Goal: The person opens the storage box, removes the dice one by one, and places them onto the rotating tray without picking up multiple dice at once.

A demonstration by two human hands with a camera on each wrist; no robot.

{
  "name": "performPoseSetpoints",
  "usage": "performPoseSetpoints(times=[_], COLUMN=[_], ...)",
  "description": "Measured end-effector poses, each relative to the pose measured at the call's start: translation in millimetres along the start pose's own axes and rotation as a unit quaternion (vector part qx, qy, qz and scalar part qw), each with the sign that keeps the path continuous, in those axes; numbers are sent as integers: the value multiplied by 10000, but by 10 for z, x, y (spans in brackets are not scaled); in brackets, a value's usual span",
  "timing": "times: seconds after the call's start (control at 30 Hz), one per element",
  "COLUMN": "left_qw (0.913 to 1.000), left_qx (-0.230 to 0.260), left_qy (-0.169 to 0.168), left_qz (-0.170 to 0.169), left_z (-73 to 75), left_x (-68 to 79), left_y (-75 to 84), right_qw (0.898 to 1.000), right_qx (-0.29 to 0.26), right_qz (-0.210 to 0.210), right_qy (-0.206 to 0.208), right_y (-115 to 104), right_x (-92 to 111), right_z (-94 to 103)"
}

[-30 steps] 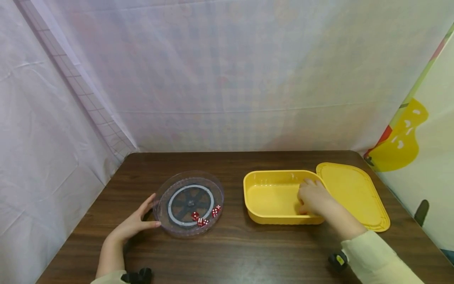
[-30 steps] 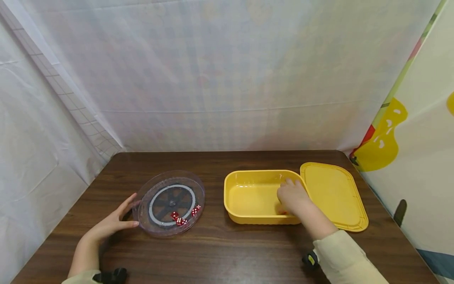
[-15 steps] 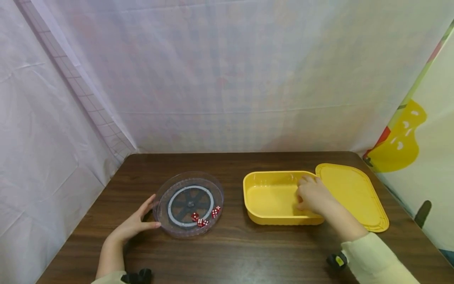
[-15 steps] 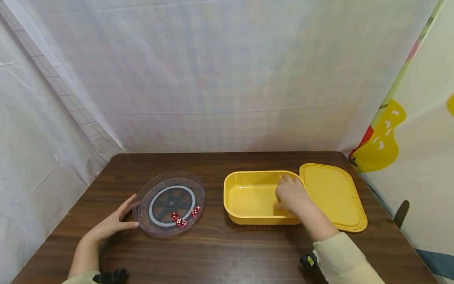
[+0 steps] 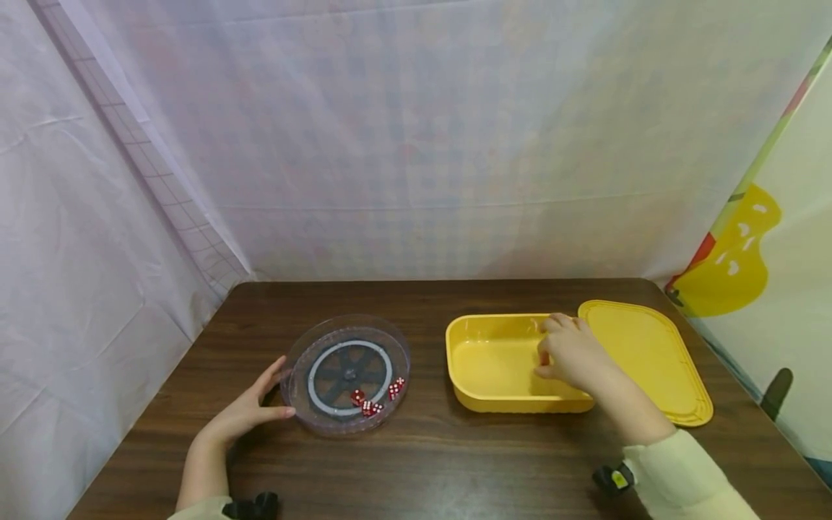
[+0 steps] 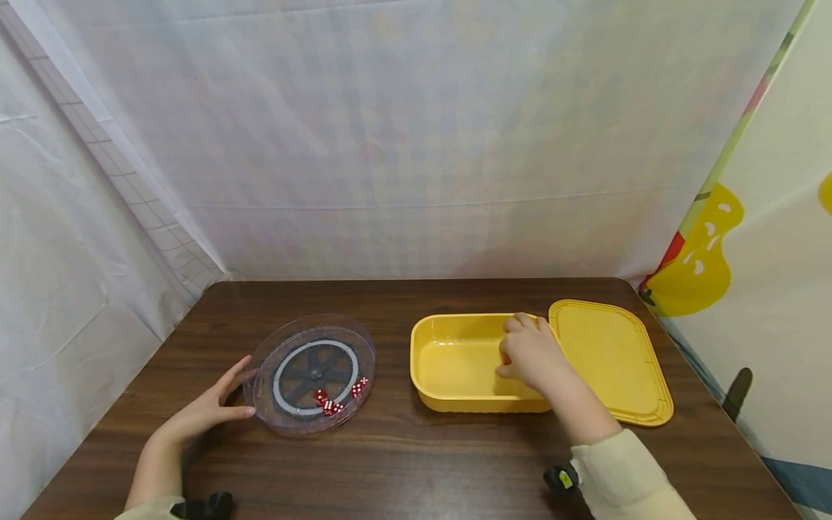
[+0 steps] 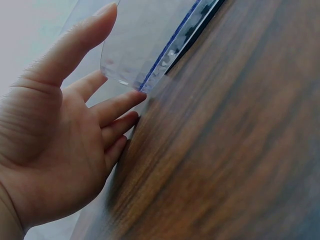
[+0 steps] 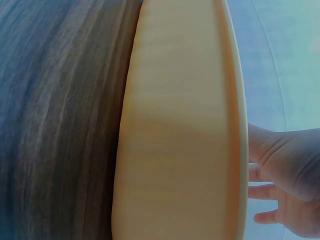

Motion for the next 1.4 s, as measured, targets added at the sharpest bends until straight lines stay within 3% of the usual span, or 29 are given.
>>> performPoseSetpoints(times=[0.5, 0.97, 1.4], left_qw=[10000, 10000, 10000], left_qx=[1, 62, 27], left_qy=[-20, 18, 36], left_qz=[15, -7, -38], left_z=[-5, -12, -20], left_x=[-4, -12, -16], left_y=[-10, 13, 15], right_qw=[9994, 9936, 9895], right_qx=[-239, -542, -747], right_qz=[-60, 27, 61], right_qy=[241, 991, 1239], right_y=[-43, -133, -201], right_x=[-51, -95, -122], right_z=[89, 132, 110])
Point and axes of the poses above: each hand's wrist, its own x-axis away from the middle knuckle, its own z-axis out of the back of the hand, y = z × x, the point moved 7 cm from there along -x, towards the middle knuckle, and after that the axes turned 7 degrees about z, right-handed, at the moved point
